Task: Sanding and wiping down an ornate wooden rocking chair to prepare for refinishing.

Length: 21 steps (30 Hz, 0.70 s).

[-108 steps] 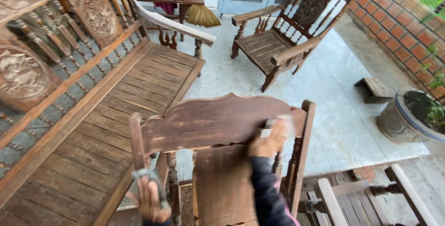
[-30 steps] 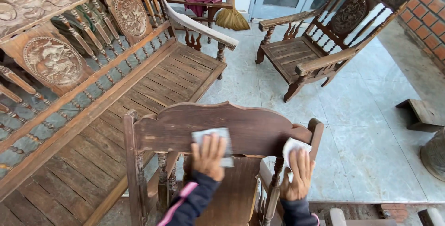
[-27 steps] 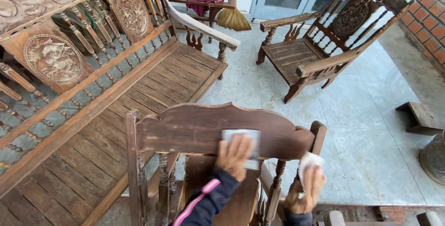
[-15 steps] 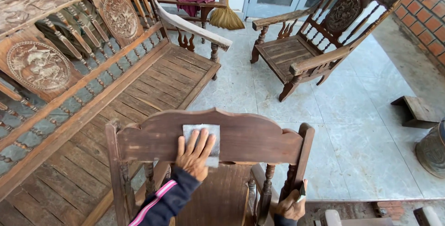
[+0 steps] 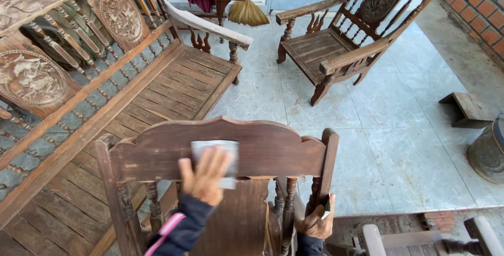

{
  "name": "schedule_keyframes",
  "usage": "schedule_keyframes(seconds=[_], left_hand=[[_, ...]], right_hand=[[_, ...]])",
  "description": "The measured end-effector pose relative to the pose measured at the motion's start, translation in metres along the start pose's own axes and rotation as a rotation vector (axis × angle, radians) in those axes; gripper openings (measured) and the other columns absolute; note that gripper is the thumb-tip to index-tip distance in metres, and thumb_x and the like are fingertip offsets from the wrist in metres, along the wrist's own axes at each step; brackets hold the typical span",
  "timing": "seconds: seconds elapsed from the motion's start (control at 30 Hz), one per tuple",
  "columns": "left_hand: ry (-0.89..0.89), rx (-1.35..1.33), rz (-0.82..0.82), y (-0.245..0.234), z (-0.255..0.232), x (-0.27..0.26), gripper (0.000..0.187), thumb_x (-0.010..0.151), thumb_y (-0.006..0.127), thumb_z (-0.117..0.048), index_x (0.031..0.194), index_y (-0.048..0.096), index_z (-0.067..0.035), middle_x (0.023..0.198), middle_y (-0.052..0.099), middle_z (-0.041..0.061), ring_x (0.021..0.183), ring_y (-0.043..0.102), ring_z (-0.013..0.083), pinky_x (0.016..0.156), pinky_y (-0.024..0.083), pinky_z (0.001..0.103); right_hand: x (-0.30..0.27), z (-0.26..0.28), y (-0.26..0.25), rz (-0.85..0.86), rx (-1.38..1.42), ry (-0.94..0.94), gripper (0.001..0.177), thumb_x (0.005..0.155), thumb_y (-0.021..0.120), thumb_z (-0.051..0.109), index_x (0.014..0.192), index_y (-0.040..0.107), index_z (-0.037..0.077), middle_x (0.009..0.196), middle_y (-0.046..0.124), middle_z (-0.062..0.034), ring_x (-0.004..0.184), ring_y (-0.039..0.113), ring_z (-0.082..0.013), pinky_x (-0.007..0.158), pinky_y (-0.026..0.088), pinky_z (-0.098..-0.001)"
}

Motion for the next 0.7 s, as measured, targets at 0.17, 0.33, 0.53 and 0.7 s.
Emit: schedule_keyframes(seconds=[0.17,0.33,0.53,0.7], left_hand=[[-0.232,-0.064,-0.016,0.046,-0.081,-0.010,0.062,0.104,0.010,-0.019,0.166,0.015,-0.015,0.174,0.004,0.008,0.162,0.000,0.0249,0.129,-0.008,0.060],[0.242,-0.006,0.363,0.083,-0.175,0.023,0.077,0.091,0.040,-0.012,0.164,0.018,-0.024,0.171,0.008,0.005,0.156,0.010,0.0248,0.122,0.001,0.056],[-0.097,-0.258,0.219,0.068,-0.042,-0.070,0.077,0.088,0.045,-0.008,0.160,0.022,-0.025,0.169,0.012,0.003,0.155,0.009,0.0230,0.121,0.000,0.061],[-0.151,-0.204,0.032,0.045,-0.062,-0.045,0.078,0.089,0.037,0.001,0.162,0.023,-0.023,0.170,0.013,0.004,0.157,0.009,0.0243,0.124,-0.002,0.060]], right_hand=[[0.001,0.014,-0.003,-0.013,-0.053,-0.052,0.052,0.111,0.042,0.033,0.147,0.055,-0.003,0.138,0.064,-0.0257,0.122,0.065,-0.0421,0.101,0.052,-0.0442],[0.004,0.011,-0.006,0.028,-0.035,-0.067,0.053,0.112,0.040,0.032,0.148,0.052,-0.005,0.141,0.061,-0.0272,0.125,0.063,-0.0420,0.102,0.051,-0.0432],[-0.002,0.001,-0.003,0.023,0.028,-0.034,0.055,0.110,0.042,0.034,0.148,0.051,-0.005,0.138,0.062,-0.0278,0.120,0.065,-0.0411,0.099,0.052,-0.0430],[-0.001,0.006,-0.007,0.047,-0.048,-0.055,0.055,0.111,0.039,0.033,0.149,0.051,-0.005,0.140,0.061,-0.0274,0.123,0.062,-0.0434,0.102,0.050,-0.0458]])
Point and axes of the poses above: each hand's wrist, its own x-axis towards the middle knuckle, its own y-axis out of the palm, z = x × y, the point moved 1 cm from there along x, towards the middle knuckle
